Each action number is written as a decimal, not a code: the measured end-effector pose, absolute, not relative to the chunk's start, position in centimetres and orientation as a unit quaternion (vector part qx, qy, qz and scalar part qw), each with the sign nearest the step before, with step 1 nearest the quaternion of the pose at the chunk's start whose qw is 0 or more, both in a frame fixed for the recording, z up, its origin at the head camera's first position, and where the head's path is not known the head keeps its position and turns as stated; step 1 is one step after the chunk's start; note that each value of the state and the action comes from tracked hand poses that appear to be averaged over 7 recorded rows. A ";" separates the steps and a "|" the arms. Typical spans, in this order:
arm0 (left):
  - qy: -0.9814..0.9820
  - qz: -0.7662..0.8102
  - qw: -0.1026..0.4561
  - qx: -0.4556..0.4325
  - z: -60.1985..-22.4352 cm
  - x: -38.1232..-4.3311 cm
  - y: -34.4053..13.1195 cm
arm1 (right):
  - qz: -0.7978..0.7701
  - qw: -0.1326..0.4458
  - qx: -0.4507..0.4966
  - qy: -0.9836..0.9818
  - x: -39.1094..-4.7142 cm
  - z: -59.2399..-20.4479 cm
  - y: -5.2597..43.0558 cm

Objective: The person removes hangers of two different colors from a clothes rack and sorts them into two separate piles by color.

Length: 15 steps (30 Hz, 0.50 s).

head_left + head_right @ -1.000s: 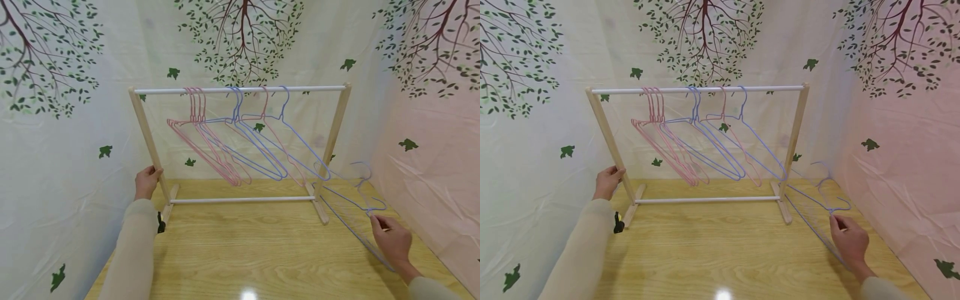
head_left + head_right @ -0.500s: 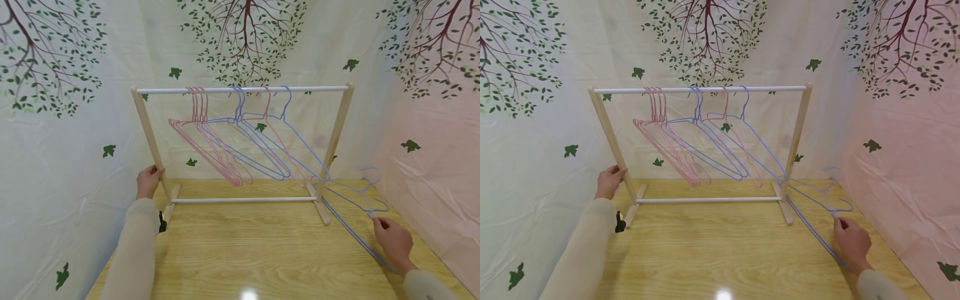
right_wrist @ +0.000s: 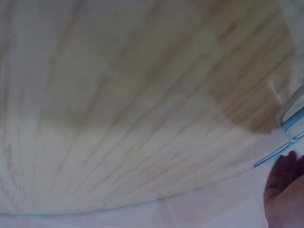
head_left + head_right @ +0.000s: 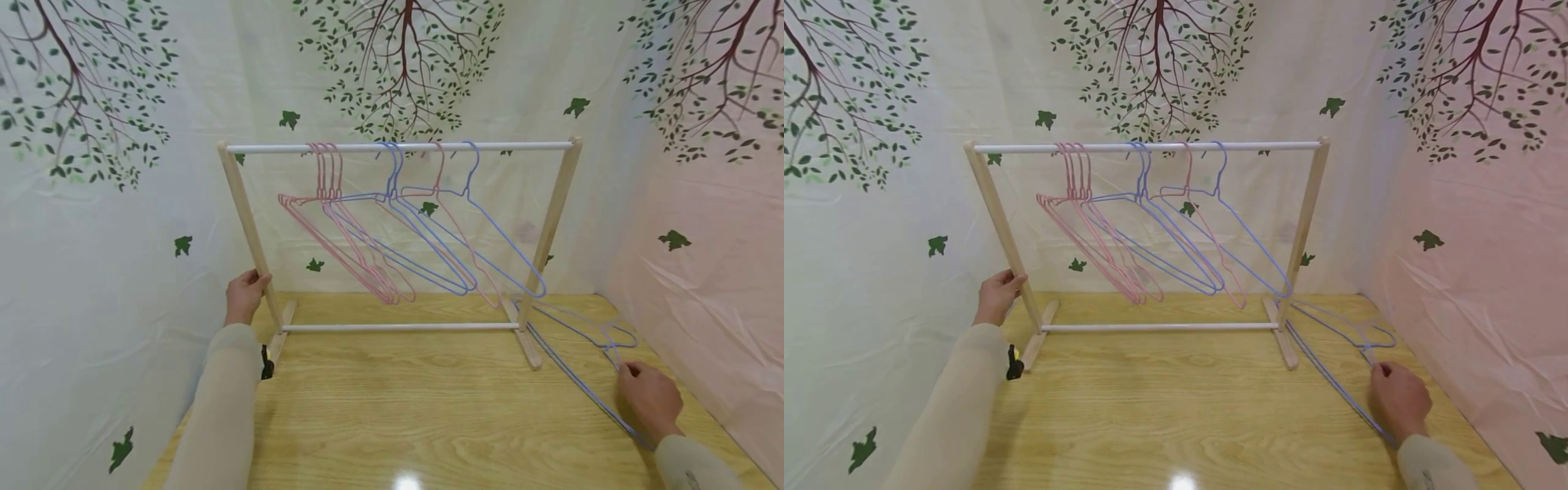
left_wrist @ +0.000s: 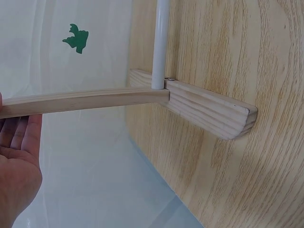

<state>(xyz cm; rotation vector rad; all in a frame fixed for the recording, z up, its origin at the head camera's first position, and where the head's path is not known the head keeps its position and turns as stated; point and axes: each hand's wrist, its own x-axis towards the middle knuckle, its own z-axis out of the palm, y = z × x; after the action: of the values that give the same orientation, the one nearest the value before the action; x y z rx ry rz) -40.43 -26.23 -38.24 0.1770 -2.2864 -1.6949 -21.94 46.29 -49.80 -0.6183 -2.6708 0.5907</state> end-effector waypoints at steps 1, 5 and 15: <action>-0.793 -0.588 0.144 0.060 -38.2 -40.5 -26.2 | 0.208 0.166 -0.220 -0.939 -21.9 -49.7 46.4; -0.799 -0.580 0.144 0.062 -38.2 -40.8 -26.3 | 0.213 0.154 -0.238 -0.935 -21.8 -49.3 46.5; -0.803 -0.576 0.137 0.071 -38.0 -41.3 -26.5 | 0.252 0.248 -0.249 -0.902 -22.7 -46.7 44.1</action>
<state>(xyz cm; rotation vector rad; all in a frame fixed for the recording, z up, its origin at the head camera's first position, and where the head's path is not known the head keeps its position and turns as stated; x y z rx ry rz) -41.29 -26.52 -37.99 0.2041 -2.3236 -1.6671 -22.73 44.09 -46.72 -0.6783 -2.4582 0.6875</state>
